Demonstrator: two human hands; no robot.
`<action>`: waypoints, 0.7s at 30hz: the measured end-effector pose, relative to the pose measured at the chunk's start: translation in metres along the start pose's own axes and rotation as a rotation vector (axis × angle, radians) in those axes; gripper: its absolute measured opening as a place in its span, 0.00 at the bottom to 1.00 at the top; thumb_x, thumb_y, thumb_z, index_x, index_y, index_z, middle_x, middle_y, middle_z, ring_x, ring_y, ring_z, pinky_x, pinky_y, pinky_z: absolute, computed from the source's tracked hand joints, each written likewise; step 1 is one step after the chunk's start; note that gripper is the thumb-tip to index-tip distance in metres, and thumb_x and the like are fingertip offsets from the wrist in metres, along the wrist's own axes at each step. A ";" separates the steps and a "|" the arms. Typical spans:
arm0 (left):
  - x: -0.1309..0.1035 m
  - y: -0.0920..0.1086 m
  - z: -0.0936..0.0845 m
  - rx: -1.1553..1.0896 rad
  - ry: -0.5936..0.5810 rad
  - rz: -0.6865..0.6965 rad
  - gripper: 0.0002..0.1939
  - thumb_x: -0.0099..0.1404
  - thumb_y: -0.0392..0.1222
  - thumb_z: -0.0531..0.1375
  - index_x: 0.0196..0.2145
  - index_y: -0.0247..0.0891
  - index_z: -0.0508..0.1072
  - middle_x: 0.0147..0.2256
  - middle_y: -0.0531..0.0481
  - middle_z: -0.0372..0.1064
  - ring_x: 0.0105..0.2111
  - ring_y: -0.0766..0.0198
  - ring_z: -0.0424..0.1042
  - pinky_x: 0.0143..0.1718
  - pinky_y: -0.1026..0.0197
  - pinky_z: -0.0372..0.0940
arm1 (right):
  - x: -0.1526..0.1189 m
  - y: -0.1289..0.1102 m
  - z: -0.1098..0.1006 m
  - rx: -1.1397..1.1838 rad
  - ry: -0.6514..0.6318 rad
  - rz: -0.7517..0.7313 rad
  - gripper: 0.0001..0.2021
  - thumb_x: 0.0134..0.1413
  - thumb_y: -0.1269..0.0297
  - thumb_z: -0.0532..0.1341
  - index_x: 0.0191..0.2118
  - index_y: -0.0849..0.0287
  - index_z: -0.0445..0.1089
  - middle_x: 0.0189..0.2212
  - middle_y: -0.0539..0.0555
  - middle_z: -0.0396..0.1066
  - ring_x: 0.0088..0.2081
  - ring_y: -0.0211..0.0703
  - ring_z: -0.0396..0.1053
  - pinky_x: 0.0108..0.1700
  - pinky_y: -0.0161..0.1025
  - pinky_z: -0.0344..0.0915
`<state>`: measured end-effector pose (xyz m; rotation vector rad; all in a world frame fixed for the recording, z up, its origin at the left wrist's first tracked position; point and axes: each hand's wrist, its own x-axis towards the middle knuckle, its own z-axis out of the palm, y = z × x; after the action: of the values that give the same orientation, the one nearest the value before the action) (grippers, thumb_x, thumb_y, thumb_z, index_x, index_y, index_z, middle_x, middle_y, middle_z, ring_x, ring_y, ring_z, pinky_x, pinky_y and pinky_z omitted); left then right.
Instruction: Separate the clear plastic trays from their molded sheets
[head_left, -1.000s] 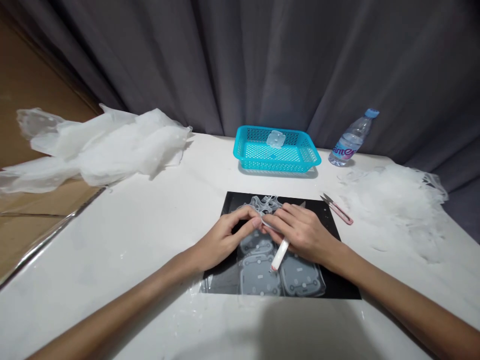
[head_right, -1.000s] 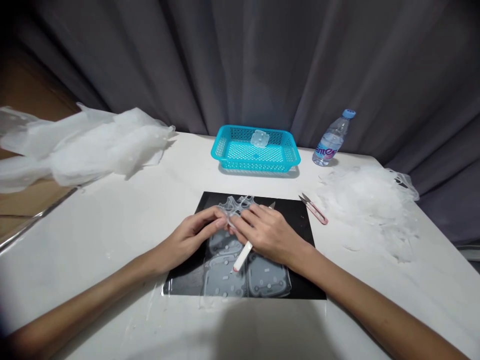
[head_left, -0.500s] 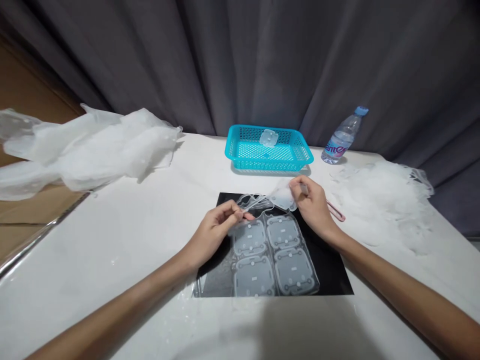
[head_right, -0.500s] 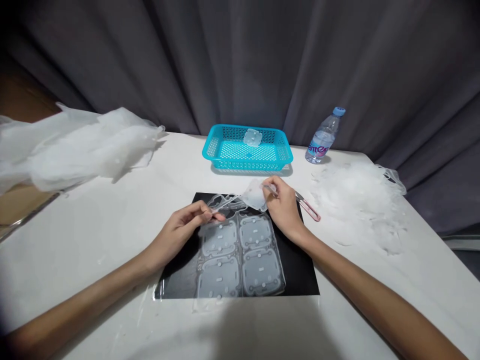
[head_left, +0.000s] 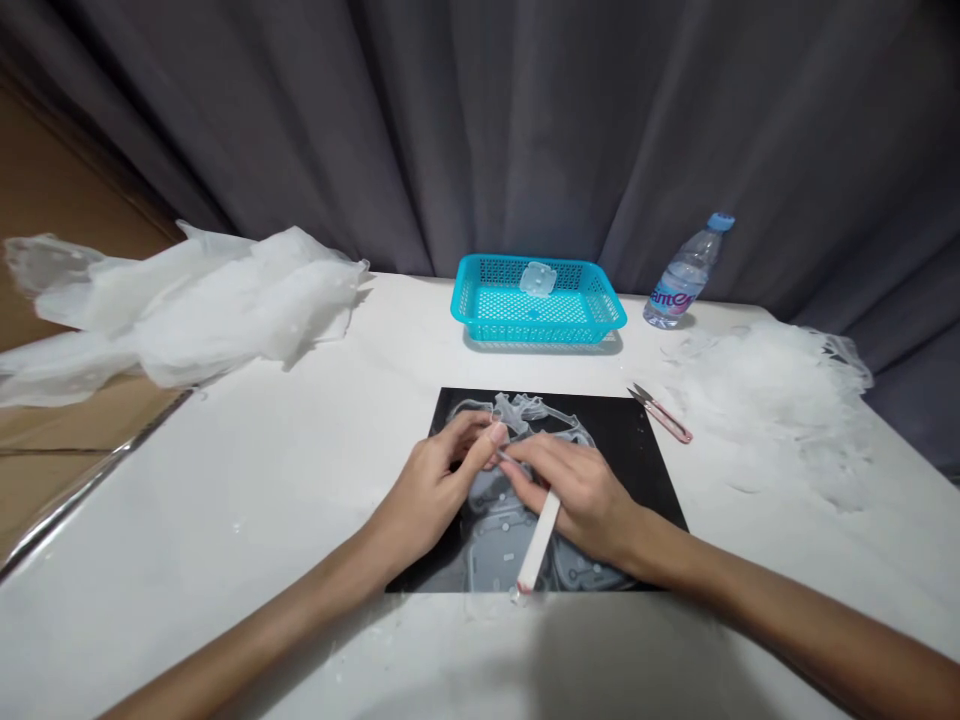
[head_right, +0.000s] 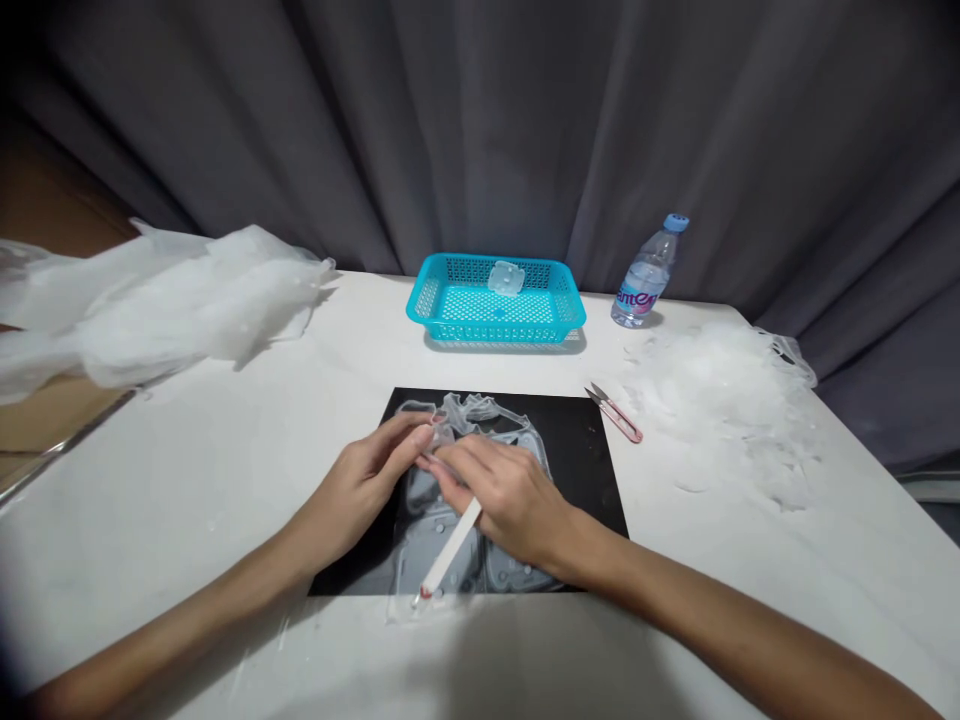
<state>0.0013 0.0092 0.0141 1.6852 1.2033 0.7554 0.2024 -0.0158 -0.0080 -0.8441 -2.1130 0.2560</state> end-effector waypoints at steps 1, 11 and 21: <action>0.001 -0.002 0.001 -0.028 -0.015 -0.015 0.22 0.74 0.61 0.58 0.53 0.41 0.74 0.44 0.49 0.78 0.46 0.54 0.76 0.49 0.56 0.67 | -0.001 -0.002 0.001 0.015 -0.028 -0.026 0.07 0.74 0.69 0.57 0.48 0.61 0.72 0.40 0.58 0.80 0.42 0.45 0.78 0.45 0.40 0.74; 0.003 -0.013 -0.002 -0.102 -0.165 0.045 0.20 0.75 0.54 0.60 0.58 0.42 0.66 0.37 0.51 0.77 0.36 0.61 0.73 0.38 0.61 0.63 | 0.034 0.017 -0.029 0.158 -0.100 0.249 0.05 0.71 0.67 0.61 0.46 0.57 0.74 0.44 0.56 0.76 0.44 0.44 0.70 0.48 0.43 0.67; 0.002 -0.008 -0.007 -0.032 -0.292 0.121 0.20 0.74 0.52 0.61 0.59 0.45 0.64 0.38 0.53 0.75 0.33 0.62 0.73 0.36 0.63 0.62 | 0.038 0.025 -0.018 0.564 -0.373 0.533 0.14 0.59 0.56 0.70 0.43 0.59 0.71 0.32 0.46 0.68 0.32 0.36 0.59 0.35 0.35 0.57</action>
<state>-0.0070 0.0136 0.0093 1.7821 0.8896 0.5729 0.2118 0.0256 0.0160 -1.0434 -1.9321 1.3074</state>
